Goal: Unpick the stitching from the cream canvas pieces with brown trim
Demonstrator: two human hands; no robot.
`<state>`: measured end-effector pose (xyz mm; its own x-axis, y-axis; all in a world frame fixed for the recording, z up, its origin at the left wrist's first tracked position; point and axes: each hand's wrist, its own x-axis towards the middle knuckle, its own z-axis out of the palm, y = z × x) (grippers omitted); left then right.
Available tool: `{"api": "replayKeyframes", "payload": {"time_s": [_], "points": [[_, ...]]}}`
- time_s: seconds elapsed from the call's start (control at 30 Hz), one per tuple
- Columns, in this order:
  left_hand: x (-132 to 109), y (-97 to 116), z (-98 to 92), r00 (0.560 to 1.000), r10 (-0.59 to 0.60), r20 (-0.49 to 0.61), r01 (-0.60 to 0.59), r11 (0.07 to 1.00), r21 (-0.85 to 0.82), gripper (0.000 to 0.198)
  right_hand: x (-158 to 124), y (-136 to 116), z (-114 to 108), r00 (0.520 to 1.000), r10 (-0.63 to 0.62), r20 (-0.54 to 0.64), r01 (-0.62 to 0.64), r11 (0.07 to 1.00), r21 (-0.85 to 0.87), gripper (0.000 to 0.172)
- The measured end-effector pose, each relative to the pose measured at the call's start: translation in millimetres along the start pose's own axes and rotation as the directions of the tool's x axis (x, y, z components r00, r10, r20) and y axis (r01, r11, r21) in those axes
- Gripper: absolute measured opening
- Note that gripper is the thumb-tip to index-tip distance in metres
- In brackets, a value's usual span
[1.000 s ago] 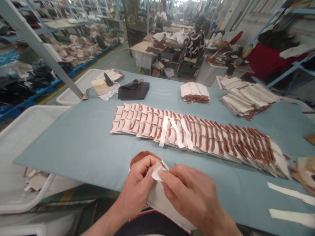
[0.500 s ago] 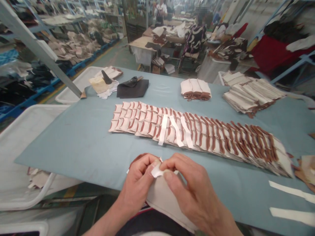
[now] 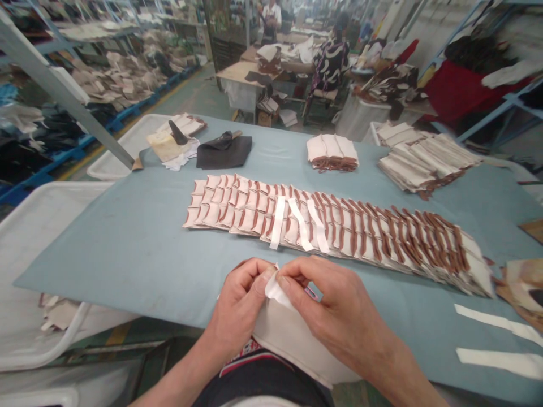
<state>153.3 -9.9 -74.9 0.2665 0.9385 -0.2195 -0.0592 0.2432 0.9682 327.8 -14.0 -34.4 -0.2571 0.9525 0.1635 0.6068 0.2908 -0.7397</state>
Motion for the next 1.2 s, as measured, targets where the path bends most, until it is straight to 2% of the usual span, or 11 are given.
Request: {"api": "replayKeyframes", "payload": {"time_s": [0.1, 0.2, 0.37, 0.47, 0.63, 0.8, 0.9, 0.97, 1.0, 1.1, 1.2], "points": [[0, -1, -2.3, 1.0, 0.019, -0.008, -0.019, 1.0, 0.025, 0.043, 3, -2, -1, 0.998, 0.044, 0.04, -0.042, 0.997, -0.065, 0.013], [-1, -3, -4.2, 0.999, -0.041, -0.008, 0.041, 0.999, -0.022, 0.045, 6, -4, 1, 0.998, 0.054, 0.016, -0.053, 0.995, -0.089, 0.014], [-4, 0, -5.1, 0.979, -0.2, 0.044, 0.204, 0.937, -0.282, 0.049, 6, -4, 7, 0.989, -0.149, 0.012, 0.149, 0.988, -0.03, 0.019], [-8, 3, -5.5, 0.978, -0.206, 0.043, 0.21, 0.942, -0.261, 0.05, 4, -3, 12, 0.983, -0.181, -0.021, 0.181, 0.983, 0.0, 0.013], [-10, 7, -8.5, 0.993, -0.114, 0.04, 0.117, 0.989, -0.094, 0.049, 4, -5, 12, 0.986, -0.167, -0.025, 0.169, 0.978, 0.124, 0.015], [1, 9, -21.8, 0.992, 0.122, -0.028, -0.112, 0.966, 0.235, 0.039, -2, -4, -10, 0.977, -0.153, -0.146, 0.179, 0.965, 0.189, 0.012], [10, 9, -33.5, 0.965, 0.261, -0.026, -0.227, 0.88, 0.418, 0.035, -9, -7, -19, 0.919, -0.277, -0.282, 0.277, 0.96, -0.038, 0.018], [15, 10, -40.2, 0.944, 0.33, -0.007, -0.281, 0.818, 0.502, 0.032, -12, -9, -21, 0.876, -0.363, -0.318, 0.317, 0.93, -0.188, 0.021], [17, 12, -43.0, 0.934, 0.356, 0.006, -0.304, 0.788, 0.535, 0.031, -13, -9, -22, 0.87, -0.368, -0.329, 0.316, 0.927, -0.2, 0.022], [25, 18, -49.7, 0.9, 0.433, 0.045, -0.366, 0.698, 0.615, 0.028, -16, -9, -25, 0.902, -0.229, -0.365, 0.238, 0.971, -0.022, 0.021], [32, 25, -56.8, 0.869, 0.492, 0.047, -0.393, 0.631, 0.669, 0.027, -19, -10, -35, 0.916, -0.111, -0.385, 0.189, 0.967, 0.17, 0.02]]}}
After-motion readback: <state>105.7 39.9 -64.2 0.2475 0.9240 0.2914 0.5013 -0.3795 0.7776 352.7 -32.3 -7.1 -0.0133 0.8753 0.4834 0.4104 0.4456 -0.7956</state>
